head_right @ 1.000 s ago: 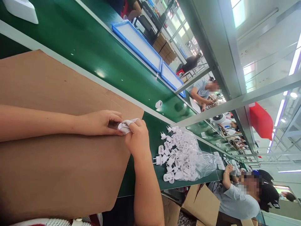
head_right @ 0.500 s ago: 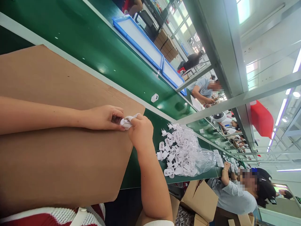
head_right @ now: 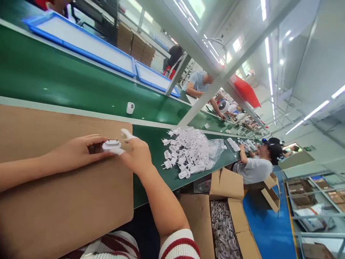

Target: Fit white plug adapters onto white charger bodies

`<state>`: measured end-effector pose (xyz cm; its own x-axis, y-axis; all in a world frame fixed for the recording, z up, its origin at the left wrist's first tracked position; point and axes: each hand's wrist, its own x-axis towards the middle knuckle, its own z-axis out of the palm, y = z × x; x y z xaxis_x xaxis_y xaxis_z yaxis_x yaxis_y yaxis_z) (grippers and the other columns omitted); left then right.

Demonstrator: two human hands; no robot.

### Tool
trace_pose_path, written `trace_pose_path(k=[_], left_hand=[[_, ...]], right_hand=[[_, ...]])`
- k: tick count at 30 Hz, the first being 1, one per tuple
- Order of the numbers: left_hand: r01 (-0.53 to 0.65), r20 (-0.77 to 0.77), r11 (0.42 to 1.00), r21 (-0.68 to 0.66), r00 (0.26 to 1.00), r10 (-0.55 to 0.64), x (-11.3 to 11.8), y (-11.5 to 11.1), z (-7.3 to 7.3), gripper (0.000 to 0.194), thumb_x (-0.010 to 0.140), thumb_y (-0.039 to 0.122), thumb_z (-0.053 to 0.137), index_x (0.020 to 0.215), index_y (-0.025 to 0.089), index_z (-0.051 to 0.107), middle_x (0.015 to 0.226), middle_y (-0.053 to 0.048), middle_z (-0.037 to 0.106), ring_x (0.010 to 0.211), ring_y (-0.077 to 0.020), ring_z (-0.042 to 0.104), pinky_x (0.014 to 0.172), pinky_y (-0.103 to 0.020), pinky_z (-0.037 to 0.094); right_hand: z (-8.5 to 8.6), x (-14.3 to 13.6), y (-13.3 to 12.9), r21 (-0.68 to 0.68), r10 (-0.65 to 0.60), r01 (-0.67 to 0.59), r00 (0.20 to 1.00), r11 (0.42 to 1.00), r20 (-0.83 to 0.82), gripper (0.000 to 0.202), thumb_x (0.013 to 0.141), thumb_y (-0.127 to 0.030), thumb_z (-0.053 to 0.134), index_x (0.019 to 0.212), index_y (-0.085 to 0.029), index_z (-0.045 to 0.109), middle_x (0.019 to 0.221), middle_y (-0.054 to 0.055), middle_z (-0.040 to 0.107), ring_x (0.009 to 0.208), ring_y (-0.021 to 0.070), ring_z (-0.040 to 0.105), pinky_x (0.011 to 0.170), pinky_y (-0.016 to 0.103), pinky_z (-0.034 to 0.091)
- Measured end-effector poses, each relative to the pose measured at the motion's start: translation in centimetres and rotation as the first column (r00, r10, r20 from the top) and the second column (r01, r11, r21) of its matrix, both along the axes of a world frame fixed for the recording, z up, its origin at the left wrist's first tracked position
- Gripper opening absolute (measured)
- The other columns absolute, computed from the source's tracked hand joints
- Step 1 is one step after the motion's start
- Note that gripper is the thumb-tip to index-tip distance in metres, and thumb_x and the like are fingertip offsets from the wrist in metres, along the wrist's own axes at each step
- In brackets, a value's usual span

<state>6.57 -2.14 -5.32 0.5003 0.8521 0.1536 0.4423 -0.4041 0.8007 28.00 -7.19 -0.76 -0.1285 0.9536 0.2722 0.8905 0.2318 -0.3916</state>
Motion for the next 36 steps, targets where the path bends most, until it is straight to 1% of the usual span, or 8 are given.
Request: trace_pose_path(k=[5, 8, 13, 16, 22, 27, 31, 36], left_hand=[[-0.020, -0.007, 0.999, 0.028, 1.000, 0.020, 0.3, -0.9, 0.3, 0.052, 0.090, 0.073, 0.062, 0.110, 0.026, 0.074, 0.095, -0.003, 0.072, 0.083, -0.0242, 0.063, 0.073, -0.032, 0.048], [-0.025, -0.001, 1.000, 0.002, 1.000, 0.025, 0.4, -0.2, 0.6, 0.055, 0.088, 0.075, 0.063, 0.108, 0.024, 0.074, 0.095, -0.005, 0.074, 0.084, -0.0259, 0.065, 0.073, -0.033, 0.050], [-0.171, 0.028, 0.985, -0.025, 0.985, 0.172, -0.3, 4.3, 3.0, 0.060, 0.086, 0.069, 0.067, 0.114, 0.017, 0.073, 0.100, -0.005, 0.075, 0.091, -0.0253, 0.064, 0.076, -0.031, 0.045], [-0.391, -0.010, 0.919, 0.054, 0.920, 0.392, -1.9, 8.8, 4.5, 0.056, 0.088, 0.058, 0.065, 0.121, 0.013, 0.068, 0.100, -0.003, 0.068, 0.089, -0.0195, 0.053, 0.075, -0.030, 0.035], [-0.541, -0.121, 0.839, 0.058, 0.830, 0.544, -4.5, 15.8, 4.3, 0.060, 0.074, 0.069, 0.070, 0.102, 0.016, 0.063, 0.083, 0.001, 0.047, 0.097, -0.0189, 0.041, 0.077, -0.032, 0.021], [-0.621, 0.037, 0.702, 0.348, 0.758, 0.652, -2.3, 15.1, 4.1, 0.110, 0.073, 0.089, 0.059, 0.145, 0.007, 0.050, 0.133, -0.009, 0.057, 0.137, -0.0342, 0.030, 0.097, -0.038, 0.023], [-0.463, -0.111, 0.792, 0.399, 0.833, 0.543, 1.1, 15.4, 3.5, 0.116, 0.074, 0.099, 0.046, 0.136, 0.003, 0.059, 0.130, -0.014, 0.064, 0.131, -0.0340, 0.048, 0.095, -0.037, 0.029], [-0.309, -0.008, 0.926, 0.219, 0.948, 0.318, 3.0, 18.6, 2.5, 0.065, 0.073, 0.080, 0.054, 0.083, 0.018, 0.070, 0.074, -0.010, 0.066, 0.110, -0.0304, 0.063, 0.081, -0.038, 0.033]], right_hand=[[0.4, 6.1, 0.7, -0.022, -0.493, 0.500, 0.859, 0.866, 0.140, 0.039, 0.104, -0.027, 0.063, 0.141, -0.019, 0.071, 0.145, 0.022, 0.069, 0.138, 0.0363, 0.059, 0.117, 0.053, 0.042], [0.6, 7.7, 2.0, -0.083, -0.574, 0.594, 0.799, 0.800, 0.181, 0.031, 0.099, -0.020, 0.065, 0.127, -0.014, 0.077, 0.132, 0.025, 0.072, 0.129, 0.0381, 0.065, 0.111, 0.052, 0.045], [-0.1, 6.8, 3.3, -0.030, -0.461, 0.464, 0.884, 0.886, 0.075, 0.042, 0.091, -0.008, 0.062, 0.130, -0.015, 0.075, 0.132, 0.018, 0.072, 0.121, 0.0269, 0.070, 0.109, 0.040, 0.051], [-1.0, 5.7, 3.5, 0.023, -0.337, 0.362, 0.886, 0.932, -0.319, 0.040, 0.090, -0.017, 0.066, 0.129, -0.016, 0.075, 0.128, 0.014, 0.071, 0.112, 0.0221, 0.071, 0.103, 0.037, 0.057], [-2.2, 4.5, 3.0, -0.256, -0.252, 0.044, 0.396, 0.966, -0.883, 0.040, 0.072, -0.039, 0.090, 0.107, -0.022, 0.079, 0.106, 0.004, 0.079, 0.097, 0.0185, 0.074, 0.083, 0.031, 0.064], [-1.8, 4.6, 2.9, -0.269, -0.248, -0.029, 0.303, 0.963, -0.920, 0.045, 0.059, -0.038, 0.097, 0.099, -0.022, 0.082, 0.097, 0.004, 0.080, 0.093, 0.0205, 0.075, 0.079, 0.031, 0.061], [-1.9, 4.4, 3.0, -0.258, -0.245, 0.001, 0.323, 0.966, -0.914, 0.040, 0.057, -0.040, 0.092, 0.089, -0.021, 0.083, 0.092, 0.004, 0.081, 0.078, 0.0157, 0.067, 0.064, 0.025, 0.050], [-2.1, 4.4, 2.6, -0.255, -0.249, 0.019, 0.298, 0.967, -0.922, 0.037, 0.055, -0.033, 0.086, 0.091, -0.021, 0.082, 0.088, 0.002, 0.080, 0.067, 0.0119, 0.060, 0.059, 0.024, 0.045]])
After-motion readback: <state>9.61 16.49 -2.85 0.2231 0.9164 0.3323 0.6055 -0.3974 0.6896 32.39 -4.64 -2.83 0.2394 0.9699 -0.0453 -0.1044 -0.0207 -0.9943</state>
